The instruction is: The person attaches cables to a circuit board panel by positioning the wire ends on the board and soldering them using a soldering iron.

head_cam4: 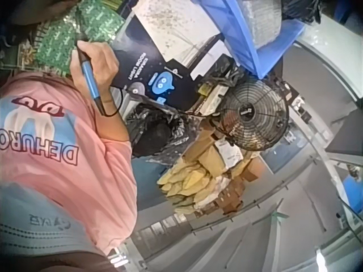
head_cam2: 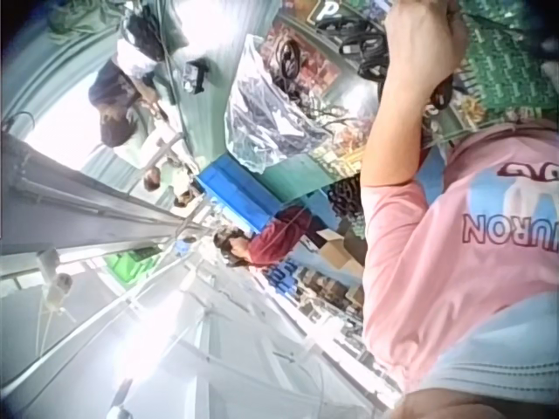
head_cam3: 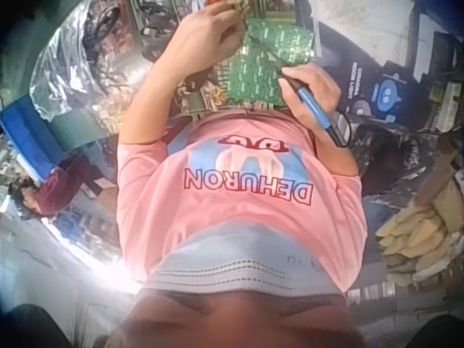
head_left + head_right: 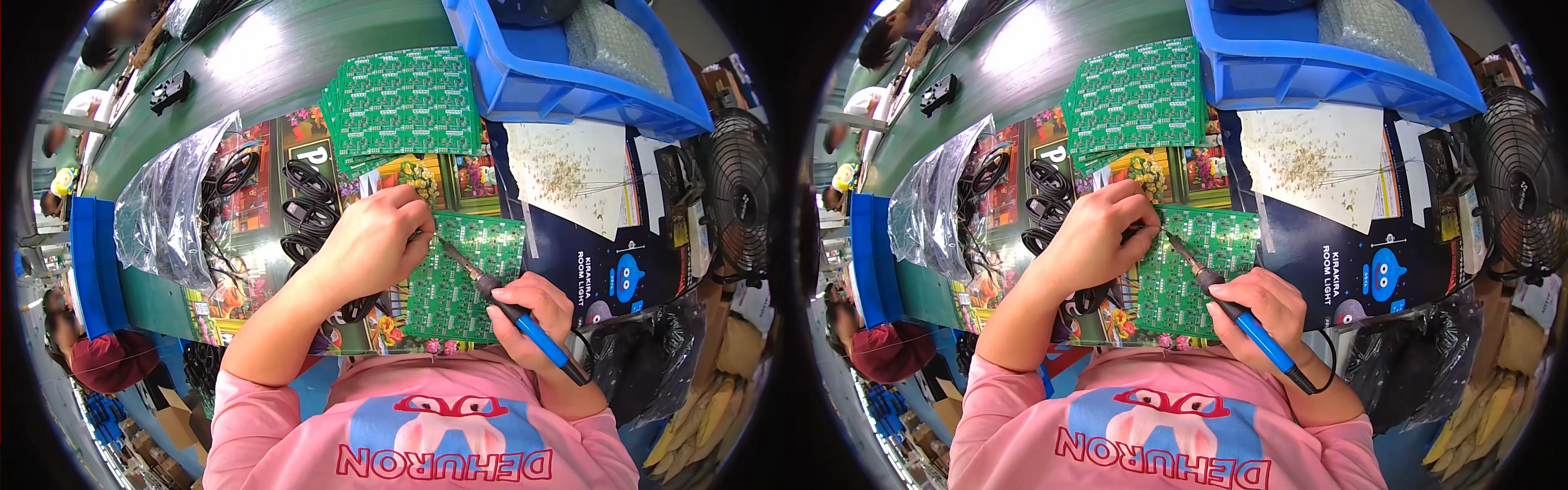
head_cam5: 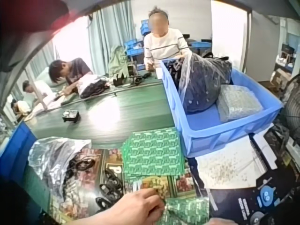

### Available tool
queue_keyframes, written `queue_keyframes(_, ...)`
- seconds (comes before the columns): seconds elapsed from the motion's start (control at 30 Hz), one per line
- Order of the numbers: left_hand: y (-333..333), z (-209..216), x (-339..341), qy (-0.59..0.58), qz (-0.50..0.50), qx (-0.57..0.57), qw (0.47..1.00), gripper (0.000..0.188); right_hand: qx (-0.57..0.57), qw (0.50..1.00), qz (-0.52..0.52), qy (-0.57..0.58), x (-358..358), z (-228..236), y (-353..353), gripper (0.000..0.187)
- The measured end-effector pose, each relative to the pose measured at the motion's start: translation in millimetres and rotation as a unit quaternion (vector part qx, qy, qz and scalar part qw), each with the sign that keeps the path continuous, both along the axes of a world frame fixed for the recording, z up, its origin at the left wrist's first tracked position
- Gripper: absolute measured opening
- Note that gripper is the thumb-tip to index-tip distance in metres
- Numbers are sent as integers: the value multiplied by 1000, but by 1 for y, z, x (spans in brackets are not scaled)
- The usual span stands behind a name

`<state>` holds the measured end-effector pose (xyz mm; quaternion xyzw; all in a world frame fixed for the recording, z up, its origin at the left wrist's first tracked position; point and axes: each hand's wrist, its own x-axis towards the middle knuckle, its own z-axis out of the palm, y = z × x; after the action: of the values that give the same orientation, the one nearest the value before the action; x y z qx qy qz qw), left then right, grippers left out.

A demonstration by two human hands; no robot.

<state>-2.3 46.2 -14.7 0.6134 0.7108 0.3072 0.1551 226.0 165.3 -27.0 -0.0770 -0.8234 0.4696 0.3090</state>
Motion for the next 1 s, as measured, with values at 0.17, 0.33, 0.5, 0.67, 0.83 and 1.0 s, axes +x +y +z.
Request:
queue_keyframes(0.17, 2, 0, 5, 37, 16, -11, 999, 10, 4, 1000, 0, -2, 1, -1, 0, 32)
queue_keyframes(0.33, 2, 1, 6, 36, 16, -15, 999, 10, 6, 1000, 6, 5, 2, -1, 1, 33)
queue_keyframes(0.5, 2, 1, 6, 37, 20, -20, 999, 10, 6, 1000, -5, 8, 4, 0, 0, 32)
queue_keyframes(0.67, 1, 0, 4, 13, 16, -27, 999, 9, -14, 999, -47, -1, 9, -3, -2, 29)
queue_keyframes(0.83, -3, 2, -8, -6, 15, -5, 1000, 6, -25, 995, -101, 15, 12, -6, -5, 27)
queue_keyframes(1.0, -2, -5, -20, 13, 9, 38, 999, 5, -22, 991, -127, 19, 11, -8, -8, 27)
